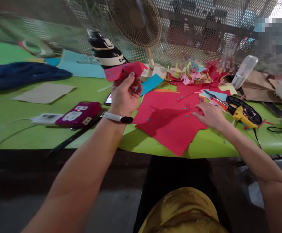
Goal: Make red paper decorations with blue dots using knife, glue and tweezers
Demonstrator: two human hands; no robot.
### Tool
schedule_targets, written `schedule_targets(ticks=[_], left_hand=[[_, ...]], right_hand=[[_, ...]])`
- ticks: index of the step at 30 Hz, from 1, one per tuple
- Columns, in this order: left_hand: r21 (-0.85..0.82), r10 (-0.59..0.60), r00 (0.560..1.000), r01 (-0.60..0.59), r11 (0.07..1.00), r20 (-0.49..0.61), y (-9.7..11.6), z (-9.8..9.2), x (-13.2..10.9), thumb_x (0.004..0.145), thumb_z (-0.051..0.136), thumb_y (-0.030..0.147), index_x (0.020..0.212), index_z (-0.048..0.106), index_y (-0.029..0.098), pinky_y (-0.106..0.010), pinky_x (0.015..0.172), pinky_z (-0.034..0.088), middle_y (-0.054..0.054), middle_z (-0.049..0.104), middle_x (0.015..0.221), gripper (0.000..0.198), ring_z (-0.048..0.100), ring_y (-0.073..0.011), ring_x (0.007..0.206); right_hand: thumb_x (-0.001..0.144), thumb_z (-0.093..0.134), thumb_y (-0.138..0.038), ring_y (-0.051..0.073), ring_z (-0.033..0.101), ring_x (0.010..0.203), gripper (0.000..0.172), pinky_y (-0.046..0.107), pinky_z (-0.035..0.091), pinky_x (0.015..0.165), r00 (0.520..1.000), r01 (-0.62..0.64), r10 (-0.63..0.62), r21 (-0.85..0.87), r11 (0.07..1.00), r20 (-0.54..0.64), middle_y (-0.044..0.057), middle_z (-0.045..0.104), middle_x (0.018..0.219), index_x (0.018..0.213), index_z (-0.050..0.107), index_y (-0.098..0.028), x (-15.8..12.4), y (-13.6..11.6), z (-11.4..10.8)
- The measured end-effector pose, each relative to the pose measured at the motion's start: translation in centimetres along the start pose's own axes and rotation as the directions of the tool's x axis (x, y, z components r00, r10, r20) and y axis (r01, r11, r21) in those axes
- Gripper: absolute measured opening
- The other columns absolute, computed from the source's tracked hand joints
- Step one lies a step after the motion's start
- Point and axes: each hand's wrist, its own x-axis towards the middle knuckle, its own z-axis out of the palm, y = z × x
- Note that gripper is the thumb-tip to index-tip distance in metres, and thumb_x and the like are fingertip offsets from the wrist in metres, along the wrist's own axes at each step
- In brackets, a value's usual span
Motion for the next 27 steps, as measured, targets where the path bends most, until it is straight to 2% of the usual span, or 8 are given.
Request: schedule_targets(ticks=[3, 7, 10, 15, 18, 22, 24, 27], left_hand=[[-0.026, -0.020, 1.000, 0.020, 0.999, 0.009, 0.1, -0.2, 0.2, 0.079, 0.078, 0.020, 0.077, 0.072, 0.027, -0.021, 0.068, 0.057, 0.001, 0.077, 0.081, 0.010, 0.074, -0.0142, 0.087], [-0.006, -0.021, 1.000, 0.021, 1.000, 0.003, -0.1, -0.6, 0.5, 0.079, 0.080, 0.023, 0.080, 0.072, 0.026, -0.022, 0.070, 0.057, 0.000, 0.077, 0.082, 0.008, 0.075, -0.0156, 0.091], [0.012, -0.026, 1.000, 0.026, 1.000, -0.010, -0.2, -0.7, 0.5, 0.076, 0.084, 0.028, 0.084, 0.073, 0.026, -0.022, 0.069, 0.057, 0.000, 0.077, 0.082, 0.014, 0.075, -0.0173, 0.092], [0.017, -0.045, 0.999, 0.045, 0.999, -0.015, 0.1, -0.5, 0.3, 0.077, 0.083, 0.027, 0.086, 0.072, 0.024, -0.021, 0.069, 0.058, 0.001, 0.077, 0.083, 0.014, 0.076, -0.0164, 0.089], [0.018, -0.043, 0.999, 0.043, 0.999, -0.008, 0.2, -0.5, 0.2, 0.078, 0.083, 0.026, 0.085, 0.072, 0.024, -0.023, 0.071, 0.058, 0.001, 0.077, 0.085, 0.014, 0.075, -0.0173, 0.091], [0.021, -0.033, 0.999, 0.032, 0.999, 0.016, 0.0, -0.6, 0.1, 0.077, 0.084, 0.027, 0.083, 0.071, 0.025, -0.025, 0.070, 0.058, 0.000, 0.077, 0.085, 0.014, 0.075, -0.0178, 0.089], [0.032, -0.035, 0.999, 0.035, 0.999, 0.022, -0.2, -0.6, 0.1, 0.077, 0.084, 0.028, 0.082, 0.071, 0.025, -0.025, 0.069, 0.058, 0.000, 0.077, 0.086, 0.014, 0.075, -0.0179, 0.089], [0.050, -0.044, 0.999, 0.043, 0.998, 0.031, -0.3, -0.4, 0.1, 0.075, 0.085, 0.030, 0.082, 0.071, 0.025, -0.025, 0.068, 0.059, 0.000, 0.077, 0.085, 0.016, 0.075, -0.0184, 0.089]], right_hand=[[0.102, 0.039, -0.046, 0.030, 0.052, 0.136, 0.055, 0.048, 0.041, 0.114, 0.970, 0.219, -0.220, 0.025, 0.975, 0.105, 0.014, 0.059, 0.145, 0.146, 0.051, -0.016, 3.4, -3.7, 0.6], [0.102, 0.034, -0.032, 0.027, 0.039, 0.148, 0.057, 0.046, 0.035, 0.120, 0.877, 0.402, -0.417, 0.110, 0.909, 0.239, 0.010, 0.038, 0.161, 0.157, 0.034, -0.015, 9.1, -7.4, 3.3], [0.099, 0.038, -0.022, 0.028, 0.032, 0.151, 0.059, 0.048, 0.028, 0.123, 0.839, 0.407, -0.421, 0.116, 0.906, 0.345, 0.009, 0.033, 0.163, 0.157, 0.034, -0.014, 12.8, -8.5, 5.7], [0.099, 0.042, -0.026, 0.028, 0.032, 0.151, 0.060, 0.049, 0.023, 0.125, 0.872, 0.284, -0.317, 0.144, 0.948, 0.373, 0.007, 0.031, 0.163, 0.158, 0.031, -0.020, 16.0, -8.5, 7.9], [0.098, 0.045, -0.024, 0.029, 0.036, 0.149, 0.061, 0.047, 0.028, 0.124, 0.886, 0.264, -0.298, 0.141, 0.954, 0.356, 0.011, 0.033, 0.162, 0.157, 0.033, -0.016, 16.5, -8.8, 8.0], [0.100, 0.043, -0.024, 0.028, 0.033, 0.151, 0.059, 0.046, 0.026, 0.124, 0.902, 0.297, -0.321, 0.127, 0.946, 0.287, 0.015, 0.034, 0.162, 0.156, 0.032, -0.008, 15.0, -8.4, 6.5], [0.102, 0.042, -0.031, 0.029, 0.041, 0.146, 0.057, 0.046, 0.033, 0.121, 0.923, 0.303, -0.320, 0.108, 0.947, 0.215, 0.017, 0.042, 0.158, 0.154, 0.038, -0.008, 13.1, -6.9, 5.2], [0.099, 0.045, -0.038, 0.029, 0.052, 0.138, 0.052, 0.045, 0.039, 0.117, 0.953, 0.279, -0.282, 0.039, 0.959, 0.114, 0.015, 0.055, 0.149, 0.144, 0.053, -0.014, 8.6, -2.9, 3.1]])
